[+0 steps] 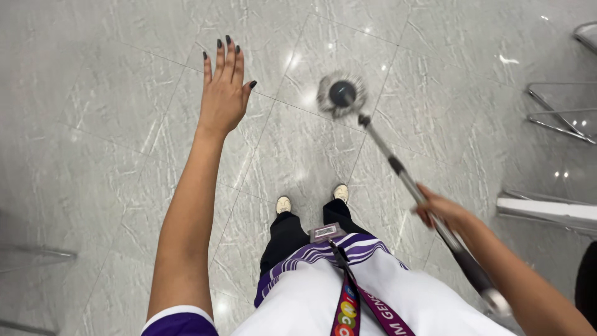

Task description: The person mops the tiled floor using a mop with a round head and a telescopic handle.

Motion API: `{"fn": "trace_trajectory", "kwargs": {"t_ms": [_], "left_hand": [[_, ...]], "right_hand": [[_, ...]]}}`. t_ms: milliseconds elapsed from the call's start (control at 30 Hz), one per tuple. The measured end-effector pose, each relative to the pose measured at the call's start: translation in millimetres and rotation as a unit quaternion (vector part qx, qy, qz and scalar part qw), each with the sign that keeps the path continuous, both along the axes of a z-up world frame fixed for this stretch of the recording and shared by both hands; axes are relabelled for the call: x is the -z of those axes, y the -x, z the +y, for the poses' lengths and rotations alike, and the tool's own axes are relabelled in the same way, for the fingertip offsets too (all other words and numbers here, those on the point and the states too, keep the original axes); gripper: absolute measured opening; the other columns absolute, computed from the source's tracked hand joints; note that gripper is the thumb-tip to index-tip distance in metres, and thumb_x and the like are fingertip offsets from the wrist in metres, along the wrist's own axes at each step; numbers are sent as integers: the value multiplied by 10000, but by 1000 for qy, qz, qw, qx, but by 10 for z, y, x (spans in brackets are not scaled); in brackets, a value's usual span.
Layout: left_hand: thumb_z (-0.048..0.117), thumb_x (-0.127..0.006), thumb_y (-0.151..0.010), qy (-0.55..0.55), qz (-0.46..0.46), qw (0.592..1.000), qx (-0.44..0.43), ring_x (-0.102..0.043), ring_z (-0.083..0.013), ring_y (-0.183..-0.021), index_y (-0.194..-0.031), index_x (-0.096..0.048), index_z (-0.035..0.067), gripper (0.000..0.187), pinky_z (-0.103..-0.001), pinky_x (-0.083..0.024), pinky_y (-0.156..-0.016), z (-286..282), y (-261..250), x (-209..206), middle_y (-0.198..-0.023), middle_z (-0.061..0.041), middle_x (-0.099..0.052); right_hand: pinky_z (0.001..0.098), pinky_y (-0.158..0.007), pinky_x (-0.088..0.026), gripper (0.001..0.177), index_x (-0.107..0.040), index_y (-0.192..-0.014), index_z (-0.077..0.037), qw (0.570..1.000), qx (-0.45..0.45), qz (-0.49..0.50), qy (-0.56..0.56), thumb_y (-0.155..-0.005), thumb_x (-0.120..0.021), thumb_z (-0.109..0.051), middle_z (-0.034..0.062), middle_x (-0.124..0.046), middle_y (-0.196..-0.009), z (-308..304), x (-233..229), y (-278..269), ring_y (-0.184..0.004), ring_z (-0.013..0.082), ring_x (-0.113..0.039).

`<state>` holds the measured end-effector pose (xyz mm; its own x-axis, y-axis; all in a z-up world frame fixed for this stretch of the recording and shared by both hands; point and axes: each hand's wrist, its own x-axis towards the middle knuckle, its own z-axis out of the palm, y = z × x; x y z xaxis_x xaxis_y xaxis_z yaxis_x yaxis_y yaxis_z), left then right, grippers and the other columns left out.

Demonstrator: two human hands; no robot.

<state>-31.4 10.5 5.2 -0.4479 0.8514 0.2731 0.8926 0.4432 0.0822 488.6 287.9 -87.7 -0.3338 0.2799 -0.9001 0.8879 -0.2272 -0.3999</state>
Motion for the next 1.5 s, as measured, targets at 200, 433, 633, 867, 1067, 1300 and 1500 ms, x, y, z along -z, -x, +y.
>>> {"fn": "trace_trajectory", "kwargs": {"t_ms": [200,433,633,867,1067,1300,1500], "left_hand": [[279,-534,-1094,2,-2,1000,21,-198,-356,-1587,-1599,-334,-84,653,-531,-153,-1280,-55,125,268,-1709,-225,-237],[270,-523,-1089,2,-10,1000,12,-294,-364,-1547,-1575,-371,-62,607,-530,-191,-1249,-187,363,154,-1668,-235,-313],[349,-545,-1021,121,-103,987,24,-345,-308,-1503,-1517,-425,-5,621,-490,-206,-1258,35,270,439,-1580,-168,-413],[324,-494,-1089,46,-29,993,-105,-348,-362,-1459,-1534,-386,-81,611,-515,-244,-1206,-344,59,496,-1589,-246,-379],[363,-549,-1099,-40,14,988,-146,-375,-410,-1459,-1495,-435,-95,616,-581,-263,-1185,-818,132,-174,-1560,-286,-421],[311,-608,-1070,-64,44,984,-158,-440,-435,-1395,-1452,-525,-44,528,-576,-335,-1090,-1060,471,190,-1508,-235,-517],[148,-608,-1018,-79,-9,991,-104,-543,-362,-1325,-1368,-611,-9,384,-492,-402,-1104,-1149,562,531,-1435,-198,-595]], "right_hand": [[376,-414,-431,1068,-102,-1629,-332,990,-52,-95,95,-838,-781,-97,95,-566,-562,-406,-445,-545,-436,222,-514],[385,-385,-445,1019,-177,-1636,-236,988,-130,-64,54,-795,-716,-33,121,-563,-552,148,20,144,-422,229,-524],[330,-407,-469,760,-373,-1509,-19,969,-230,88,31,-848,-736,-115,74,-592,-601,956,960,1988,-473,182,-561],[238,-431,-426,623,-417,-1442,30,985,-106,45,126,-888,-697,-16,40,-623,-641,278,1019,3291,-482,97,-504],[305,-373,-381,865,-288,-1592,-251,970,-199,92,101,-854,-694,-59,60,-478,-611,513,530,1753,-430,148,-471],[329,-423,-368,737,-314,-1563,-314,990,-62,-84,93,-913,-646,-213,63,-591,-637,645,132,764,-472,163,-471],[394,-380,-477,396,-688,-1233,77,959,-277,-24,-60,-967,-646,-212,103,-600,-603,750,439,2097,-424,214,-553]]}}
